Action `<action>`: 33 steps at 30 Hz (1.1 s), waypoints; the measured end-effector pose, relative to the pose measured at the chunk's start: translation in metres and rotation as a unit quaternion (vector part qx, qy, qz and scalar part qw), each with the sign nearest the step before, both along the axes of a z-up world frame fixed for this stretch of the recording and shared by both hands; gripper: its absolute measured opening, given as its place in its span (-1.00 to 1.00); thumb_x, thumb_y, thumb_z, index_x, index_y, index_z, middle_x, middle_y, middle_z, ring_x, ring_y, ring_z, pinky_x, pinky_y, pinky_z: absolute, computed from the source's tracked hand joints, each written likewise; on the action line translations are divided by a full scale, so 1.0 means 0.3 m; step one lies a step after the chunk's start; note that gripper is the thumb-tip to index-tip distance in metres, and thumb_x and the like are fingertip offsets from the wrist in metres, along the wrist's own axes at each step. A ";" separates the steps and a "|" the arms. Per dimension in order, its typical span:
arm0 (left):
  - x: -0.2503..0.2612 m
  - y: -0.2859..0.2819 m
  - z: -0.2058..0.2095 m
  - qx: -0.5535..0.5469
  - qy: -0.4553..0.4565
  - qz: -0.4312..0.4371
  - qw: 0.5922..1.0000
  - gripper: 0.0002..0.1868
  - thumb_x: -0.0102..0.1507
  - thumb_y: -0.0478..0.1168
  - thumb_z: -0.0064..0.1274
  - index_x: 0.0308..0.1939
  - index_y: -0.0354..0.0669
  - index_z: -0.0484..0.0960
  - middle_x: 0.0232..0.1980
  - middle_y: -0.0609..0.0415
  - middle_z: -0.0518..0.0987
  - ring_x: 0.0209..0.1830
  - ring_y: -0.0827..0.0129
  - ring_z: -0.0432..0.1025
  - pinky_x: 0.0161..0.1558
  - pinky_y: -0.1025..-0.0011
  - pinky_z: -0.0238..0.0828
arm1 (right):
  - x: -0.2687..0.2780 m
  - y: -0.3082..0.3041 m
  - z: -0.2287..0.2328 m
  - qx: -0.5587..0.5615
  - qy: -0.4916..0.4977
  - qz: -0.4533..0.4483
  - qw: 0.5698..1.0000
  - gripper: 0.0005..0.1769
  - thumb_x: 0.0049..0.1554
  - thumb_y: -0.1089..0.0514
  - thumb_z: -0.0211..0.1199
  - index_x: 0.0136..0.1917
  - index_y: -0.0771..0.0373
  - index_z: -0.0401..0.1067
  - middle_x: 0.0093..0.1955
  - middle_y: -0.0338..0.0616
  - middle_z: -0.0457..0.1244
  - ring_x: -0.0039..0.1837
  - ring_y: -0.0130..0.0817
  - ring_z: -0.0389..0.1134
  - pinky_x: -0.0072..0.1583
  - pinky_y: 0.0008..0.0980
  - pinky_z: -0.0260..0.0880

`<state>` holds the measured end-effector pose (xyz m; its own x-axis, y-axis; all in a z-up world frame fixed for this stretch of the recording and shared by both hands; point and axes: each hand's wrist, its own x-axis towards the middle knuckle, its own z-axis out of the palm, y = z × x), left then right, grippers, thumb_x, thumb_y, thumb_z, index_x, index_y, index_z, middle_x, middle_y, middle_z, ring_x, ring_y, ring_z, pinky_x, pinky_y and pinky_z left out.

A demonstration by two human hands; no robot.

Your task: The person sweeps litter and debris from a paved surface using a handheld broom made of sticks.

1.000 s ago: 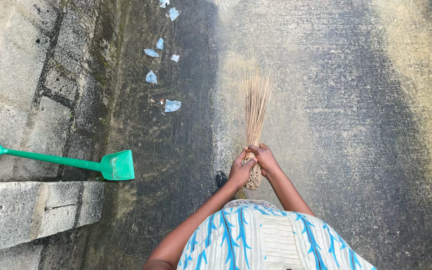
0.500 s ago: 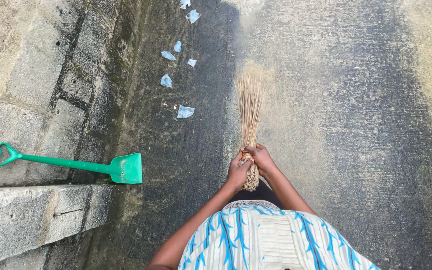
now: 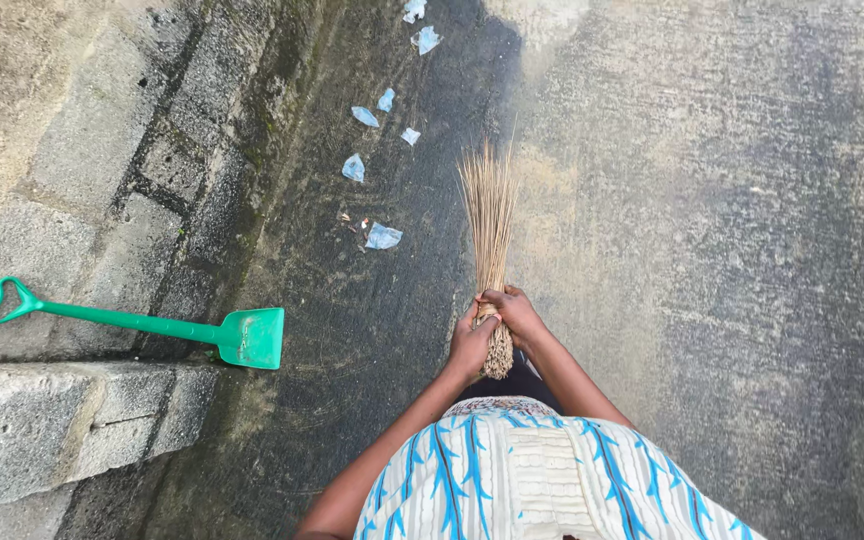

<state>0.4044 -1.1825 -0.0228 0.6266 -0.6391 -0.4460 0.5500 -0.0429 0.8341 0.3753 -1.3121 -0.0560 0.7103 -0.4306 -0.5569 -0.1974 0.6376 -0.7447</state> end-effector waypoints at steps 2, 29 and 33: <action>0.022 -0.085 0.032 0.025 -0.102 -0.008 0.994 -0.42 0.29 -0.23 0.07 0.40 -0.29 0.43 -0.05 0.08 0.64 -0.16 0.53 0.47 -0.12 0.50 0.42 | 0.031 -0.099 0.039 -0.003 0.005 0.011 1.000 -0.76 0.05 0.27 0.31 -0.02 0.38 0.40 -0.20 -0.09 0.35 -0.20 -0.32 0.39 -0.13 -0.34 0.44; 0.179 -0.673 -0.085 0.079 -0.119 0.059 0.988 -0.39 0.29 -0.27 0.09 0.40 -0.43 0.37 0.08 -0.01 0.63 0.00 0.46 0.49 0.05 0.49 0.42 | 0.239 -0.679 -0.060 -0.001 0.040 0.069 0.997 -0.77 0.10 0.23 0.25 0.01 0.41 0.42 -0.14 -0.03 0.37 -0.15 -0.28 0.42 -0.07 -0.33 0.46; 0.314 -0.725 -0.141 0.017 -0.122 0.060 0.991 -0.42 0.30 -0.26 0.06 0.38 -0.44 0.41 0.05 -0.02 0.64 -0.03 0.44 0.50 0.04 0.48 0.44 | 0.372 -0.745 -0.092 -0.016 0.032 0.091 0.995 -0.75 0.09 0.24 0.28 -0.01 0.45 0.41 -0.15 0.00 0.36 -0.16 -0.27 0.42 -0.08 -0.32 0.45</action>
<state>0.4987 -1.3999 -0.0652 0.7894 -0.5402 -0.2915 0.3349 -0.0190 0.9421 0.4871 -1.5355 -0.0836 0.7426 -0.3159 -0.5906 -0.3548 0.5623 -0.7469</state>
